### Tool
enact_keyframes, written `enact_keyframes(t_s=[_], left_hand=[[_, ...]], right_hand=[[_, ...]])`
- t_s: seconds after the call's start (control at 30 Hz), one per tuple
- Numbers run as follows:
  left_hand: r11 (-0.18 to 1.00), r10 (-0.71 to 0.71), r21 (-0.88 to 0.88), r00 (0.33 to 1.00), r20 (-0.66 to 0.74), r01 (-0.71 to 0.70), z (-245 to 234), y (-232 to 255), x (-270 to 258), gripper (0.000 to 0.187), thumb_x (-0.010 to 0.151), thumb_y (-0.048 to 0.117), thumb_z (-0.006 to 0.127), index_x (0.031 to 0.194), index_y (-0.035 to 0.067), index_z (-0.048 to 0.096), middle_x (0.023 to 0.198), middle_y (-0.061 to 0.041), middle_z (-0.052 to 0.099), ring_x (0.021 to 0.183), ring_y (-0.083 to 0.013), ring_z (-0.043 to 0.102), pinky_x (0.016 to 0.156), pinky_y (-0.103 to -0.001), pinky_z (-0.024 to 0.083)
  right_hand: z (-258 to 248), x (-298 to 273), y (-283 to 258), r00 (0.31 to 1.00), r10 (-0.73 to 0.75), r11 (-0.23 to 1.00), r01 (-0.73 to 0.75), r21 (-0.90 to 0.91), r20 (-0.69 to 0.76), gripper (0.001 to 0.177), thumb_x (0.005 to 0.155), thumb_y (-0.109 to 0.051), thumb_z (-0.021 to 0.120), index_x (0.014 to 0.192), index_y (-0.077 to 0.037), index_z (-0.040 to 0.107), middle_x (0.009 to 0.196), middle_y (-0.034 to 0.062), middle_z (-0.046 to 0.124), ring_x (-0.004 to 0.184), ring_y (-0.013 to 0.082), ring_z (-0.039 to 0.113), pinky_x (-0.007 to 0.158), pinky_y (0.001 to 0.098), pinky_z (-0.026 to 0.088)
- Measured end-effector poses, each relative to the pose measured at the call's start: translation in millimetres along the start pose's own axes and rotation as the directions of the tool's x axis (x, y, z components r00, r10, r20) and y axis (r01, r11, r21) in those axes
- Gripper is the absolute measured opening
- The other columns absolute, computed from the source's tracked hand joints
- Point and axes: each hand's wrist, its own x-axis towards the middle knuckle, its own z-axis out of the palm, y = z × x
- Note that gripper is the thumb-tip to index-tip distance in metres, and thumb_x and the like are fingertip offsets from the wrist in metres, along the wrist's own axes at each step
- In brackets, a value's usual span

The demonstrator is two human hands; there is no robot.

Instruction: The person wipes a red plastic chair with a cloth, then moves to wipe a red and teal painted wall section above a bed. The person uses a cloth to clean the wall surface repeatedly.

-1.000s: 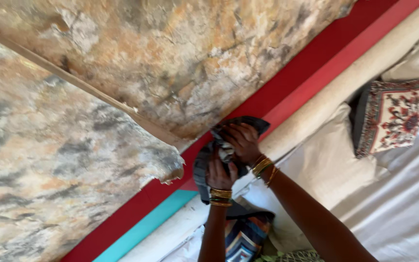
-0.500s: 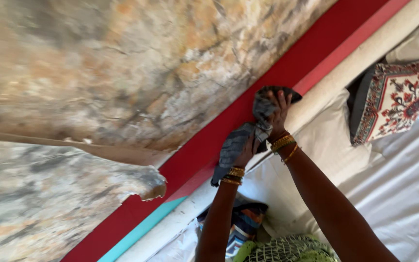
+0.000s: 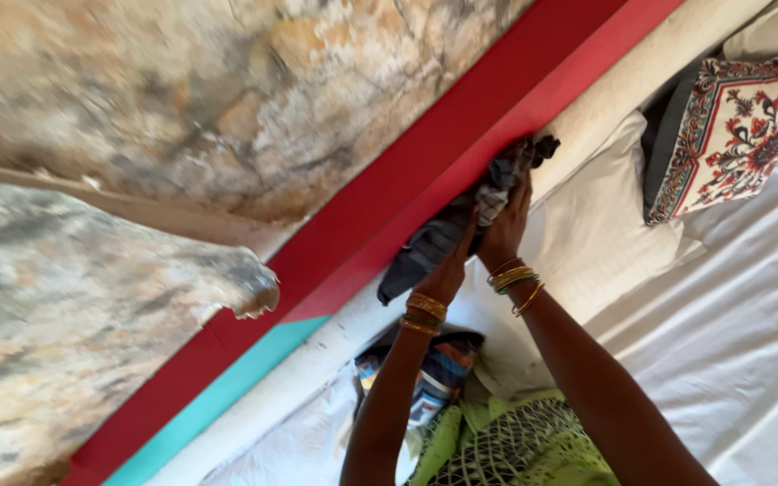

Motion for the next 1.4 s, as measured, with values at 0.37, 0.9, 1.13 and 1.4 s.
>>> enact_keyframes(t_s=[0.37,0.9,1.13,1.4], left_hand=[[0.978,-0.142,-0.187,0.942,-0.305,0.087,117.3,-0.2,-127.5,0.078,0.086,-0.002,0.056,0.161,0.015,0.043,0.137,-0.01,0.062,0.084,-0.0301,0.071,0.07,-0.04,0.062],[0.743,-0.602,-0.577,0.714,-0.357,0.338,75.1,34.9,-147.5,0.051,0.079,0.048,0.072,0.121,0.019,0.072,0.115,-0.009,0.068,0.098,-0.0287,0.064,0.091,-0.048,0.052],[0.952,-0.279,-0.06,0.765,-0.58,0.302,64.7,-10.0,-70.6,0.038,0.095,0.019,0.058,0.129,0.021,0.072,0.136,-0.01,0.063,0.106,-0.0338,0.06,0.091,-0.047,0.049],[0.982,-0.169,-0.021,0.836,-0.522,0.186,90.9,-29.6,-82.0,0.031,0.095,0.019,0.06,0.125,0.017,0.068,0.13,-0.012,0.062,0.105,-0.0351,0.059,0.09,-0.051,0.05]], right_hand=[[1.5,-96.0,-14.2,0.953,-0.228,0.957,0.257,-0.132,0.202,0.044,0.103,-0.009,0.053,0.146,0.001,0.045,0.165,0.0308,0.029,0.153,0.0514,0.031,0.126,0.0545,0.033],[-0.3,-132.8,-40.4,0.986,0.112,0.812,-0.019,0.583,-0.124,0.038,0.112,-0.024,0.046,0.144,-0.006,0.041,0.127,0.0116,0.046,0.102,0.0207,0.059,0.092,0.0321,0.057],[23.0,-31.9,-71.4,0.978,0.141,0.983,-0.12,0.138,-0.155,0.059,0.083,-0.027,0.066,0.134,-0.003,0.048,0.123,0.0246,0.052,0.114,0.0452,0.052,0.096,0.0574,0.045],[34.2,-85.4,-29.2,0.991,-0.129,0.988,0.126,-0.088,-0.022,0.055,0.082,-0.021,0.072,0.128,0.006,0.058,0.127,0.0306,0.052,0.124,0.0541,0.047,0.108,0.058,0.041]])
